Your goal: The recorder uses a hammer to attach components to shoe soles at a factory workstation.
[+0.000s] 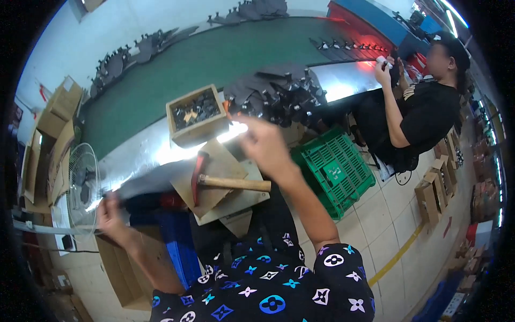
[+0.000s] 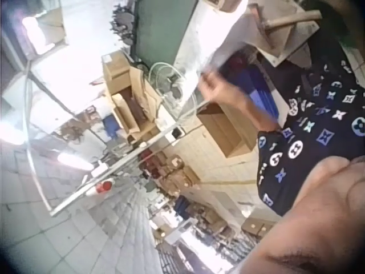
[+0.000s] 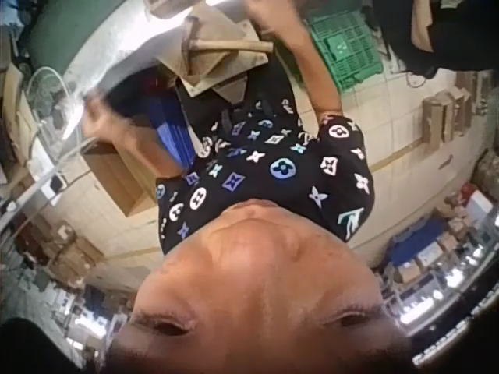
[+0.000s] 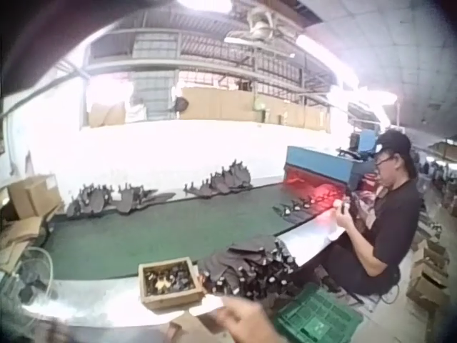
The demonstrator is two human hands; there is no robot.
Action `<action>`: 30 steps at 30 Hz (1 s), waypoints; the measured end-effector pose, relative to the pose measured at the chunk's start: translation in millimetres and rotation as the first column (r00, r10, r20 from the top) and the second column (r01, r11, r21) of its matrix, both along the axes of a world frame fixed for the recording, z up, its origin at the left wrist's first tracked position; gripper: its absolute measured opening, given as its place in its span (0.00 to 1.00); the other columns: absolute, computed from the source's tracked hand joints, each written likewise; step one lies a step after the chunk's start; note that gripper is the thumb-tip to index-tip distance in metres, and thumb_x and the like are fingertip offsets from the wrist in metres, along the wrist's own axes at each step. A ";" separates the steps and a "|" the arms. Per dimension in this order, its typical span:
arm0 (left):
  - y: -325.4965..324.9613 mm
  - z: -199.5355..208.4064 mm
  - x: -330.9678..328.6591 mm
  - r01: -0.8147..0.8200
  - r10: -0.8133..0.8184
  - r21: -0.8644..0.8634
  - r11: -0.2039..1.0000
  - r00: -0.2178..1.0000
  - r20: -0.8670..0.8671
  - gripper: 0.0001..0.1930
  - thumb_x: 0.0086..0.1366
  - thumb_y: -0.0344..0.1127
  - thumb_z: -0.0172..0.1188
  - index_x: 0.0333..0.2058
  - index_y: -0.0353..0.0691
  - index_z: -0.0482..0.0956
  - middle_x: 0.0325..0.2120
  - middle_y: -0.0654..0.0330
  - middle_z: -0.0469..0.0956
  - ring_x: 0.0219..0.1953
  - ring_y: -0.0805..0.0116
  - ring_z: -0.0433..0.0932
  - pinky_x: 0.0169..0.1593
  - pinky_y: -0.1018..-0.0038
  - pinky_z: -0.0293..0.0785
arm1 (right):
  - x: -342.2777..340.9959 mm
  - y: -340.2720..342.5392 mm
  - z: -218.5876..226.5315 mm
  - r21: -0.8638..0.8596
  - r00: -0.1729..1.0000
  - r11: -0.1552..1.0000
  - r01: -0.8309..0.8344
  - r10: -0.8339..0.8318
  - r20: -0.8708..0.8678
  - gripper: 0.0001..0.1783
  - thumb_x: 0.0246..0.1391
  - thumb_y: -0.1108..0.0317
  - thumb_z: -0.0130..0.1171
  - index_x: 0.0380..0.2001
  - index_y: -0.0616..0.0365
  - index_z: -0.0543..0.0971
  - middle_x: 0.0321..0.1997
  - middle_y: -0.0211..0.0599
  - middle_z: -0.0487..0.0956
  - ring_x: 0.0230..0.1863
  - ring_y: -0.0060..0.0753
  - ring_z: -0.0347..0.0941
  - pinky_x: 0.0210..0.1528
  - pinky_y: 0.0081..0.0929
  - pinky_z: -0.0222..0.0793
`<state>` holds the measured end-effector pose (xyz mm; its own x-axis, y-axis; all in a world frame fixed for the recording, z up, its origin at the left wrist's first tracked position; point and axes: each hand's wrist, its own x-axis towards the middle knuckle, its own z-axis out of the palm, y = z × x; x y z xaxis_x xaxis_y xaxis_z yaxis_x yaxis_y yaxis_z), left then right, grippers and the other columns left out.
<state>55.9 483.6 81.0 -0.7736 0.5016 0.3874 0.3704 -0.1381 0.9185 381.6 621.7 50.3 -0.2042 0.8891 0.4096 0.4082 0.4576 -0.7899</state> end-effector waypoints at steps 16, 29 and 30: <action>39.2 22.9 42.7 0.193 -0.335 -0.293 0.937 0.736 -0.588 0.43 0.56 0.36 0.70 0.67 0.35 0.57 0.68 0.47 0.58 0.73 0.49 0.49 0.73 0.57 0.44 | -32.3 71.7 80.7 -0.238 0.481 0.917 -0.320 -0.059 -0.875 0.14 0.62 0.65 0.62 0.45 0.59 0.73 0.27 0.28 0.75 0.21 0.19 0.71 0.23 0.17 0.70; 34.3 18.3 88.2 0.238 -0.167 0.256 0.937 0.948 -0.271 0.26 0.75 0.42 0.52 0.60 0.35 0.52 0.44 0.53 0.74 0.31 0.70 0.78 0.41 0.72 0.76 | -17.0 -77.9 -79.5 0.095 0.867 0.995 -0.017 -0.033 0.498 0.58 0.42 0.50 0.75 0.68 0.57 0.50 0.68 0.53 0.55 0.57 0.62 0.69 0.44 0.44 0.79; 28.1 12.3 94.1 0.306 -0.283 0.223 0.926 0.950 -0.131 0.26 0.74 0.42 0.52 0.60 0.36 0.52 0.44 0.54 0.74 0.31 0.71 0.77 0.42 0.73 0.75 | -4.0 -82.3 -87.8 -0.009 0.876 1.000 0.027 -0.019 0.482 0.57 0.42 0.53 0.75 0.68 0.55 0.51 0.66 0.53 0.57 0.51 0.62 0.74 0.41 0.45 0.79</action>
